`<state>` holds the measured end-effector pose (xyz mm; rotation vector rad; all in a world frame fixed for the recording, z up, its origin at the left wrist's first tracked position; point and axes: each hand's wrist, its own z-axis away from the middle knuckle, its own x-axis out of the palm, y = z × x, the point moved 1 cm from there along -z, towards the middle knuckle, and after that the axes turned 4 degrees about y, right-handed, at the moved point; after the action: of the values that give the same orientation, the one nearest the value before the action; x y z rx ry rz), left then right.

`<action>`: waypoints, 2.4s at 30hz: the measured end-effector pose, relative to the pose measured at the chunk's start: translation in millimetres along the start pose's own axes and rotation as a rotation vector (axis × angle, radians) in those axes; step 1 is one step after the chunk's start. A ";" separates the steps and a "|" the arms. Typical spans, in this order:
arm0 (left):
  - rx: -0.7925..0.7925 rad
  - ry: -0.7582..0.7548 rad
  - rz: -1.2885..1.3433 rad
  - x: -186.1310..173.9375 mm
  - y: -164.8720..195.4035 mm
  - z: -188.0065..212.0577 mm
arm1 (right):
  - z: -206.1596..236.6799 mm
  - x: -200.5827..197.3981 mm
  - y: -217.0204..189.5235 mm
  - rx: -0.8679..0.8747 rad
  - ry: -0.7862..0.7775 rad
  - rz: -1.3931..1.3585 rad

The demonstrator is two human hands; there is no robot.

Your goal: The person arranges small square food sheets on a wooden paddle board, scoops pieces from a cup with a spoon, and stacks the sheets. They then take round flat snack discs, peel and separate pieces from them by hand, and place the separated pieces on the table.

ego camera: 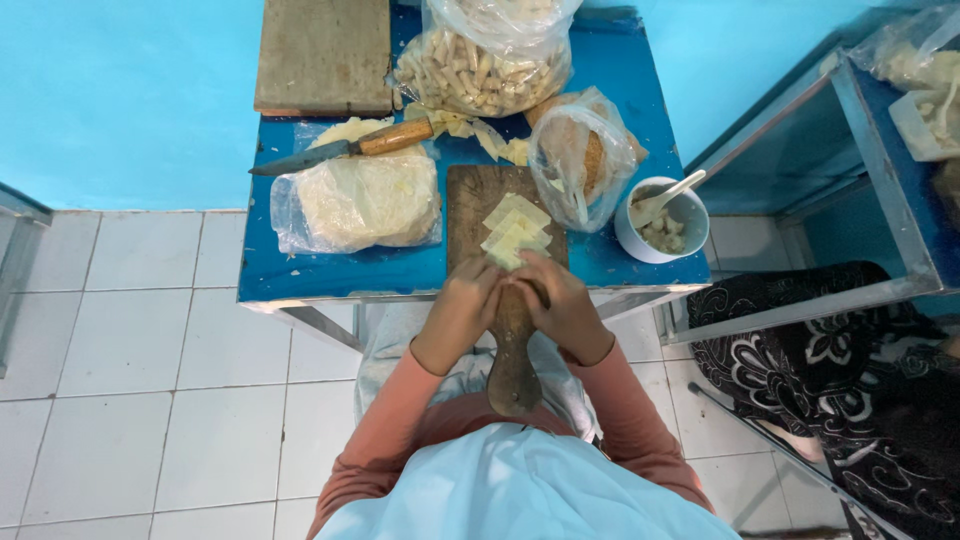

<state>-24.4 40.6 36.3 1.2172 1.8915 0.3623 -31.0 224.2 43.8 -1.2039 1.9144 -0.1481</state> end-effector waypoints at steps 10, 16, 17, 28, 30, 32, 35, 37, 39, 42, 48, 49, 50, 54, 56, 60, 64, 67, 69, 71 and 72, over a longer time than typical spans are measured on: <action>-0.005 0.038 -0.009 0.2 1.8 -4.0 | -14.9 -1.7 5.3 -0.023 -0.054 -0.028; -0.065 0.010 -0.002 1.6 -3.7 -12.1 | -22.3 -2.2 4.3 0.004 -0.054 -0.056; -0.075 0.004 -0.007 1.2 -3.7 -13.3 | -22.4 -2.7 2.9 -0.014 -0.039 -0.036; -0.064 0.086 -0.098 0.1 -1.5 -16.4 | -23.6 -4.3 -11.8 -0.174 0.009 0.160; -0.071 0.077 -0.111 0.9 -3.4 -15.1 | -24.8 -3.7 -12.4 -0.186 0.014 0.192; -0.049 0.086 -0.107 0.9 -4.3 -13.5 | -25.4 -2.9 -12.2 -0.195 0.009 0.228; -0.035 0.080 -0.122 0.8 -3.6 -12.6 | -25.1 -1.8 -10.7 -0.220 0.006 0.283; -0.028 0.093 -0.132 0.7 -2.4 -13.6 | -24.2 -1.2 -9.3 -0.213 0.025 0.278; -0.002 0.126 -0.133 0.9 -1.5 -16.2 | -23.5 -0.8 -8.2 -0.202 0.057 0.272; -0.017 0.118 -0.167 2.0 -2.2 -20.5 | -22.9 -0.8 -8.4 -0.197 0.083 0.267; -0.045 0.128 -0.160 3.1 -4.5 -23.3 | -26.1 -1.3 -8.5 -0.205 0.041 0.372; -0.041 0.129 -0.160 2.6 -4.5 -23.2 | -27.3 -0.5 -7.0 -0.186 0.019 0.382; -0.039 0.131 -0.160 1.8 -4.1 -23.1 | -28.4 0.5 -5.0 -0.168 -0.004 0.392; -0.041 0.167 -0.125 -4.7 0.3 -23.4 | -33.2 5.6 4.9 -0.174 0.047 0.351; -0.054 0.183 -0.106 -8.5 4.3 -23.3 | -34.0 6.7 9.4 -0.125 0.146 0.310; -0.043 0.227 0.008 -12.5 13.9 -24.2 | -30.1 2.2 16.6 0.262 0.255 -0.293; -0.015 0.258 0.035 -8.9 19.0 -28.0 | -24.4 -4.9 17.0 0.544 0.106 -0.806; -0.056 0.265 0.057 -6.9 16.5 -28.1 | -25.2 -10.4 14.2 0.589 0.017 -0.989; -0.082 0.268 0.031 -8.3 13.2 -25.5 | -31.9 -18.1 13.0 0.604 -0.057 -0.993; -0.070 0.287 0.016 -11.9 9.7 -22.4 | -47.3 -32.1 14.9 0.622 -0.148 -0.955; -0.064 0.298 0.009 -14.0 8.5 -21.0 | -58.4 -41.1 17.4 0.625 -0.250 -0.836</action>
<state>-32.9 36.8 61.3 1.1806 2.1082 0.6341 -76.8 247.1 96.4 -1.4025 0.9319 -0.9137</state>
